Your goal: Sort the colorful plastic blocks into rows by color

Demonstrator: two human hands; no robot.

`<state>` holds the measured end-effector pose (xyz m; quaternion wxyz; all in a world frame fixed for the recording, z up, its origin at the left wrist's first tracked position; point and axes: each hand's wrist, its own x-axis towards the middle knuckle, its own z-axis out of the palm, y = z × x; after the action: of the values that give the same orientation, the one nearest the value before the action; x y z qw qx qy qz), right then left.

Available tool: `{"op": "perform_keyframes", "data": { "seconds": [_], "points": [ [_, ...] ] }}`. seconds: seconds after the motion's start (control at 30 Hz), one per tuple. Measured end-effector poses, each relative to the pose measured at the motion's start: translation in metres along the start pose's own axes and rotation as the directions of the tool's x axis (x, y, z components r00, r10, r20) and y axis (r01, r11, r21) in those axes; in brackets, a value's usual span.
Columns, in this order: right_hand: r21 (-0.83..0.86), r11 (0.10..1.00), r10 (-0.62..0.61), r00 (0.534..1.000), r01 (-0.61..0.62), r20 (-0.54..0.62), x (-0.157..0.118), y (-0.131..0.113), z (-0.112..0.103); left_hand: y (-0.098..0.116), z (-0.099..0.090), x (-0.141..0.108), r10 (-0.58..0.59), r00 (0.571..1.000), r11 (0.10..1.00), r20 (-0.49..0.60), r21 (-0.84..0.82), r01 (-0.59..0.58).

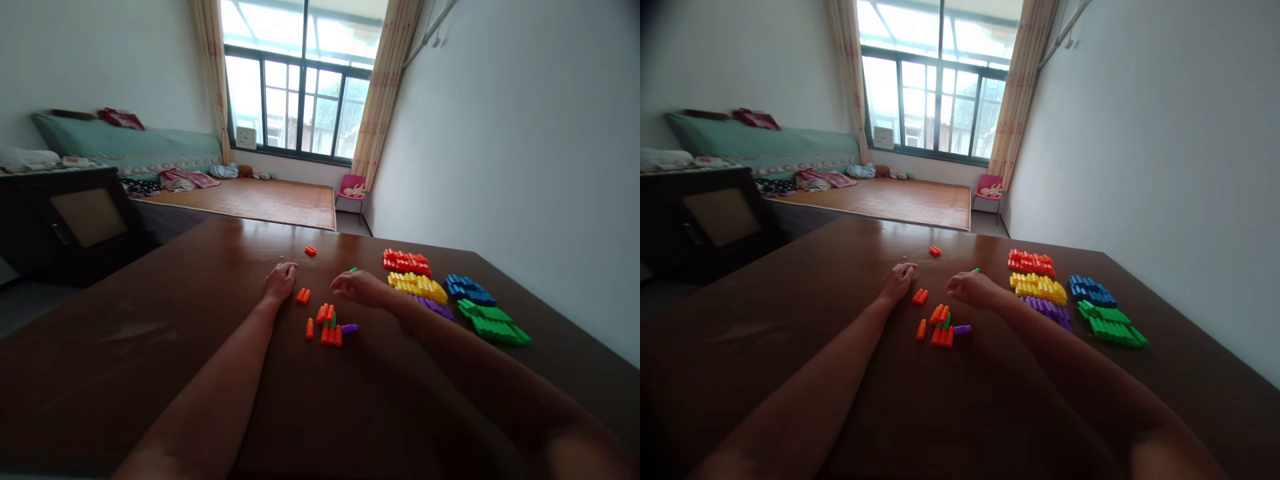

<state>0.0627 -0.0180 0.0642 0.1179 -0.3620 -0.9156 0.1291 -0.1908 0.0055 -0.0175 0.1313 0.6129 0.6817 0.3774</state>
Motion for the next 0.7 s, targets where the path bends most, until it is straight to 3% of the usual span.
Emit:
{"op": "perform_keyframes", "data": {
  "seconds": [0.13, 0.3, 0.37, 0.47, 0.53, 0.6, 0.7],
  "points": [
    [-0.166, 0.986, 0.018, 0.987, 0.009, 0.162, 0.008, -0.039, 0.023, 0.0, 0.0, -0.001, 0.024, 1.0, 1.0, 0.0, -0.012, -0.024],
    [-0.163, 0.987, 0.019, 0.983, 0.012, 0.185, 0.009, -0.037, 0.024, -0.002, 0.001, 0.0, 0.022, 1.0, 1.0, -0.011, -0.01, -0.022],
    [-0.092, 0.995, 0.057, 0.993, -0.047, 0.106, 0.008, -0.021, 0.015, -0.004, 0.002, 0.001, 0.022, 1.0, 1.0, -0.014, -0.003, -0.022],
    [-0.065, 0.981, 0.178, 0.982, -0.181, -0.061, 0.005, 0.025, -0.012, -0.007, 0.004, 0.002, 0.026, 1.0, 1.0, -0.014, 0.005, -0.026],
    [-0.118, 0.938, 0.306, 0.939, -0.325, -0.155, 0.0, 0.061, -0.035, -0.007, 0.004, 0.003, 0.023, 1.0, 1.0, -0.014, 0.01, -0.023],
    [-0.168, 0.859, 0.442, 0.865, -0.485, -0.237, -0.009, 0.095, -0.054, -0.006, 0.003, 0.003, 0.015, 1.0, 1.0, -0.016, 0.02, -0.015],
    [-0.176, 0.778, 0.537, 0.784, -0.603, -0.312, -0.021, 0.127, -0.067, -0.004, 0.001, 0.002, 0.005, 1.0, 0.999, -0.012, 0.048, -0.005]
  ]
}}
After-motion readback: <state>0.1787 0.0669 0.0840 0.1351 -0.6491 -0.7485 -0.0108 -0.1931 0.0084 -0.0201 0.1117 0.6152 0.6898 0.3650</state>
